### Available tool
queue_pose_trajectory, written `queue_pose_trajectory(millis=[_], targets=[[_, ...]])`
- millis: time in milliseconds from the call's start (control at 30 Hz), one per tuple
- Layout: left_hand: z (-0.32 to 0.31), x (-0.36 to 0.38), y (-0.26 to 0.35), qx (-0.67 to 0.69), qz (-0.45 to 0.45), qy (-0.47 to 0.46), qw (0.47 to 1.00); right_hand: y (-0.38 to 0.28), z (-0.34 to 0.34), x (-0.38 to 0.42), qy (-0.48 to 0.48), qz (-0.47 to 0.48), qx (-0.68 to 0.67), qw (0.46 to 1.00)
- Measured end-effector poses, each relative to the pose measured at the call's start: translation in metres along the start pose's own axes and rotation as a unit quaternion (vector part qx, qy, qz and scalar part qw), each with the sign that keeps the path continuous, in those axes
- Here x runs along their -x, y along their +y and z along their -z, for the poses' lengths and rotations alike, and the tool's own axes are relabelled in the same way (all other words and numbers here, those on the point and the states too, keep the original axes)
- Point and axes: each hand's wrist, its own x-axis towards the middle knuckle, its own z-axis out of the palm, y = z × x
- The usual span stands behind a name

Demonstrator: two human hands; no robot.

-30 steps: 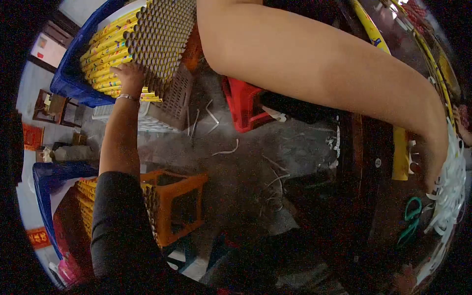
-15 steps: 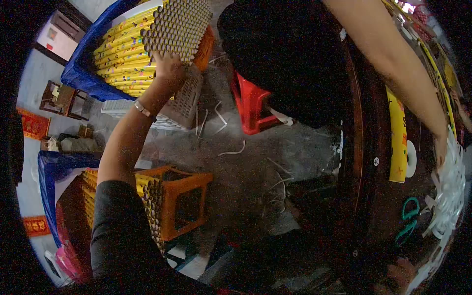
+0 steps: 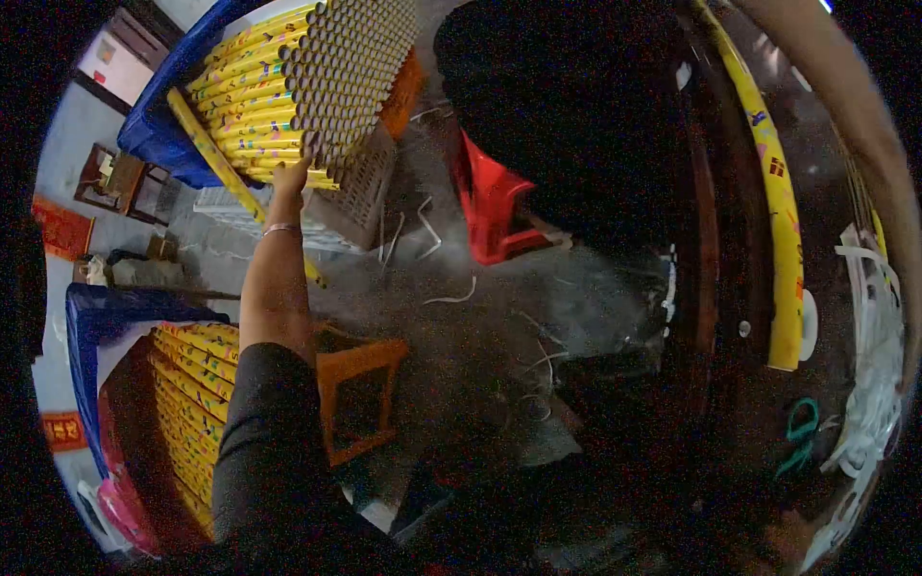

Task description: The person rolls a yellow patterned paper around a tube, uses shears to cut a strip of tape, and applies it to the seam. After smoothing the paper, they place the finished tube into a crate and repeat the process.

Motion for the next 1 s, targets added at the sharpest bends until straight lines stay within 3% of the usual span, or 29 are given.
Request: queue_pose_trajectory(millis=[67, 133, 200, 233, 300, 333, 400, 433, 467, 533, 567, 600, 700, 800, 867, 900, 933, 967, 1000], targets=[[0.027, -0.057, -0.108, 0.084, 0.052, 0.050, 0.994, 0.000, -0.001, -0.004, -0.009, -0.009, -0.013, 1.000], [0.061, -0.016, -0.125, 0.062, 0.124, 0.111, 0.984, -0.003, -0.001, -0.007, -0.018, -0.012, -0.016, 1.000], [0.087, 0.048, -0.092, 0.028, 0.224, 0.059, 0.972, -0.008, 0.001, -0.012, -0.030, -0.015, -0.028, 0.999], [0.083, 0.042, -0.133, -0.035, 0.233, 0.001, 0.972, -0.006, 0.000, -0.012, -0.039, -0.019, -0.032, 0.999], [0.076, 0.061, -0.150, 0.007, 0.259, -0.003, 0.966, -0.006, 0.004, -0.014, -0.050, -0.025, -0.043, 0.998], [0.061, 0.046, -0.192, -0.007, 0.221, -0.001, 0.975, -0.005, 0.003, -0.015, -0.054, -0.023, -0.041, 0.997], [0.037, 0.071, -0.148, -0.025, 0.233, -0.003, 0.972, -0.007, 0.007, -0.017, -0.060, -0.030, -0.043, 0.997], [0.040, 0.107, -0.063, 0.088, 0.335, -0.057, 0.936, -0.010, 0.009, -0.018, -0.063, -0.028, -0.045, 0.997], [0.012, 0.127, -0.059, 0.206, 0.332, -0.099, 0.915, -0.010, 0.013, -0.017, -0.071, -0.032, -0.040, 0.996], [-0.056, 0.182, -0.067, 0.382, 0.358, -0.215, 0.824, -0.012, 0.021, -0.019, -0.091, -0.045, -0.043, 0.994], [-0.089, 0.224, -0.061, 0.406, 0.378, -0.271, 0.786, -0.013, 0.024, -0.019, -0.100, -0.050, -0.044, 0.993], [-0.139, 0.258, -0.063, 0.325, 0.448, -0.308, 0.774, -0.014, 0.026, -0.018, -0.105, -0.056, -0.046, 0.992], [-0.207, 0.457, -0.043, 0.208, 0.282, -0.504, 0.790, -0.017, 0.031, -0.018, -0.129, -0.077, -0.060, 0.987], [-0.207, 0.637, -0.023, 0.125, -0.018, -0.662, 0.739, -0.025, 0.035, -0.021, -0.157, -0.114, -0.075, 0.978], [-0.191, 0.710, -0.024, 0.170, -0.262, -0.605, 0.732, -0.033, 0.039, -0.027, -0.181, -0.149, -0.088, 0.968], [-0.190, 0.716, -0.034, 0.177, -0.328, -0.590, 0.717, -0.037, 0.041, -0.032, -0.197, -0.171, -0.097, 0.960], [-0.180, 0.705, -0.049, 0.066, -0.217, -0.761, 0.608, -0.042, 0.041, -0.037, -0.211, -0.196, -0.105, 0.952], [-0.169, 0.694, -0.060, -0.051, -0.094, -0.881, 0.461, -0.048, 0.043, -0.047, -0.225, -0.222, -0.114, 0.942], [-0.196, 0.711, -0.125, -0.095, -0.275, -0.782, 0.551, -0.054, 0.043, -0.055, -0.240, -0.251, -0.121, 0.930]])
